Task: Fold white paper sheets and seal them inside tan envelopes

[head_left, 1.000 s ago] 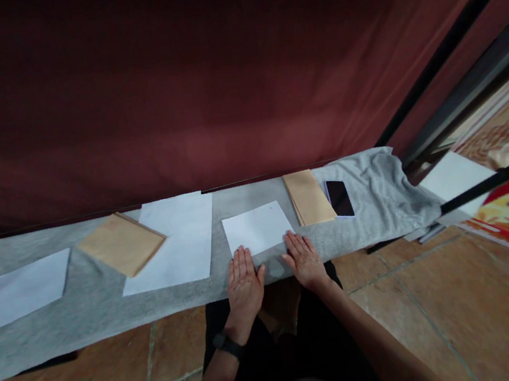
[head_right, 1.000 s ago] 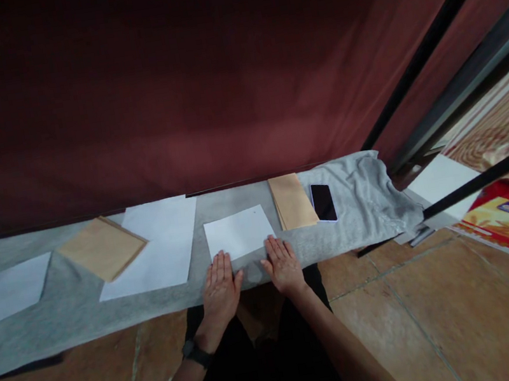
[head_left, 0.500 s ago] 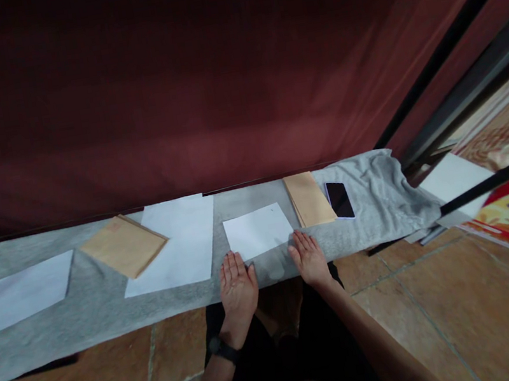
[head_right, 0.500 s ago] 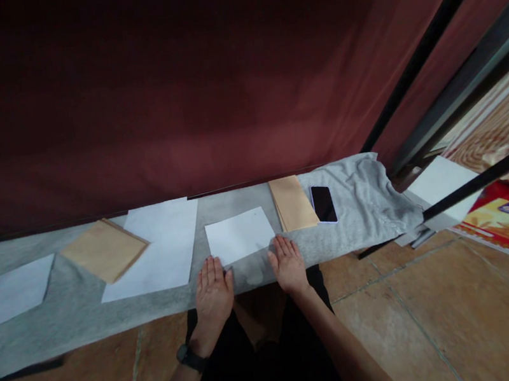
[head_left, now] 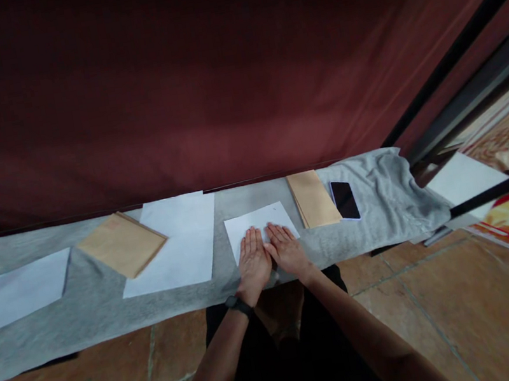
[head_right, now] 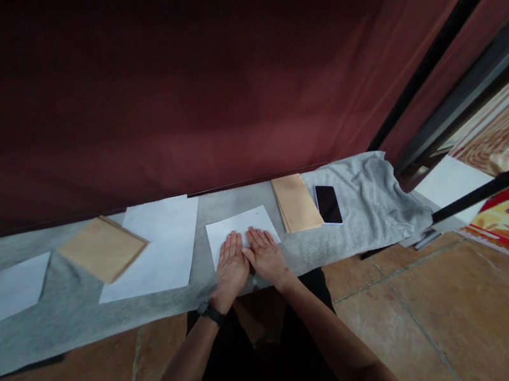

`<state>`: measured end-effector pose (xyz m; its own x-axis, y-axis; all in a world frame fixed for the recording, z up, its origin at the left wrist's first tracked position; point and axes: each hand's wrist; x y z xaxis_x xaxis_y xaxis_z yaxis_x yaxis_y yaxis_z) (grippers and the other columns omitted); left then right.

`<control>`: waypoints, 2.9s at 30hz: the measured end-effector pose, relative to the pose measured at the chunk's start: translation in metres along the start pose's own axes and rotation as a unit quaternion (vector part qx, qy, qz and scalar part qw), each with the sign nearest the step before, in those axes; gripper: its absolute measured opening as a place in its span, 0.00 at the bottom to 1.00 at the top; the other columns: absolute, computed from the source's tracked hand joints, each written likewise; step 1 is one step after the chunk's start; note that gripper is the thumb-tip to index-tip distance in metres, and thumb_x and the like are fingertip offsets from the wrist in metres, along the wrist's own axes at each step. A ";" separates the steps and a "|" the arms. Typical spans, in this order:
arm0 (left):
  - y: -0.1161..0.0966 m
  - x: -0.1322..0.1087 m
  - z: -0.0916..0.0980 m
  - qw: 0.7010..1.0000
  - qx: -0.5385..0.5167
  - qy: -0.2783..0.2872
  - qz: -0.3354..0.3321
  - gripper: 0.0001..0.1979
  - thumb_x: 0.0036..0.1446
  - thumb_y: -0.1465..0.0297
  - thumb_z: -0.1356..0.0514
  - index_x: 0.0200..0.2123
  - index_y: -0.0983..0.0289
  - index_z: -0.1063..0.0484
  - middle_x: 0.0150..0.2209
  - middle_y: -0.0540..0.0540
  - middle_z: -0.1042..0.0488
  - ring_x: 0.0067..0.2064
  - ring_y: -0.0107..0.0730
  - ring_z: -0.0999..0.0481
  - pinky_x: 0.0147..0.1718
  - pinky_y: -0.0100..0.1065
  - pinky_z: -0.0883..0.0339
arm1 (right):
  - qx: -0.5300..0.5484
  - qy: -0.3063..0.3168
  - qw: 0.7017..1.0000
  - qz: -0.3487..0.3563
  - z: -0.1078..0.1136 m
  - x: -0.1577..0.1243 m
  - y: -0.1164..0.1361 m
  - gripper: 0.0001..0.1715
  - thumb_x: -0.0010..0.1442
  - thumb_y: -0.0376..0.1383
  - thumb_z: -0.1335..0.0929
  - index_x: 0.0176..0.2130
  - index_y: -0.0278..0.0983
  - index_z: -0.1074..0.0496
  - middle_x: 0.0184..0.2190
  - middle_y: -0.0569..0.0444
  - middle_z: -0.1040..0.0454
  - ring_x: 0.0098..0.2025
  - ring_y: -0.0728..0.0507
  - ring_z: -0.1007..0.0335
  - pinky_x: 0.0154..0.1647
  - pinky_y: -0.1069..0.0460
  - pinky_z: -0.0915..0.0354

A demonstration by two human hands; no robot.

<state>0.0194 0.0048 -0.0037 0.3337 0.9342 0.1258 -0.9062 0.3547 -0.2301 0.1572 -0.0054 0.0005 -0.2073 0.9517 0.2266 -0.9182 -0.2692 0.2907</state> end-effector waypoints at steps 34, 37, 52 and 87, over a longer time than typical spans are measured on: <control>0.008 0.023 0.000 0.999 -0.021 -0.032 0.022 0.30 0.68 0.71 0.56 0.70 0.77 0.46 0.72 0.69 0.46 0.75 0.45 0.53 0.72 0.50 0.54 | 0.017 0.011 1.000 -0.009 -0.001 0.032 -0.007 0.31 0.76 0.44 0.47 0.68 0.32 0.37 0.70 0.44 0.38 0.73 0.41 0.45 0.74 0.42 0.49; 0.009 0.032 -0.005 0.999 -0.023 -0.013 0.019 0.30 0.67 0.73 0.57 0.71 0.75 0.46 0.73 0.68 0.46 0.75 0.44 0.54 0.72 0.51 0.54 | 0.011 0.031 0.999 0.008 -0.003 0.043 -0.007 0.31 0.77 0.43 0.46 0.68 0.31 0.36 0.70 0.45 0.38 0.72 0.41 0.45 0.74 0.42 0.50; 0.031 0.039 0.004 0.993 0.046 -0.045 0.101 0.33 0.71 0.62 0.56 0.70 0.79 0.46 0.72 0.72 0.46 0.74 0.50 0.48 0.71 0.49 0.53 | -0.056 -0.049 0.995 -0.071 -0.019 0.048 -0.031 0.33 0.76 0.44 0.44 0.70 0.28 0.41 0.71 0.38 0.42 0.72 0.34 0.44 0.72 0.37 0.48; 0.032 0.035 0.006 0.986 0.055 -0.041 0.151 0.30 0.71 0.62 0.51 0.72 0.66 0.44 0.75 0.69 0.53 0.75 0.53 0.53 0.71 0.54 0.54 | -0.056 -0.020 0.997 -0.046 -0.021 0.065 -0.019 0.30 0.76 0.44 0.43 0.70 0.35 0.39 0.71 0.44 0.42 0.71 0.35 0.44 0.72 0.38 0.51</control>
<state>0.0008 0.0486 -0.0009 0.0261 0.9889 0.1464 -0.9852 0.0502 -0.1637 0.1542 0.0644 -0.0102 -0.1095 0.9642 0.2414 -0.9649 -0.1614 0.2071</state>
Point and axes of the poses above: each hand's wrist, its own x-axis towards the middle knuckle, its own z-axis out of the back of the hand, y = z × x
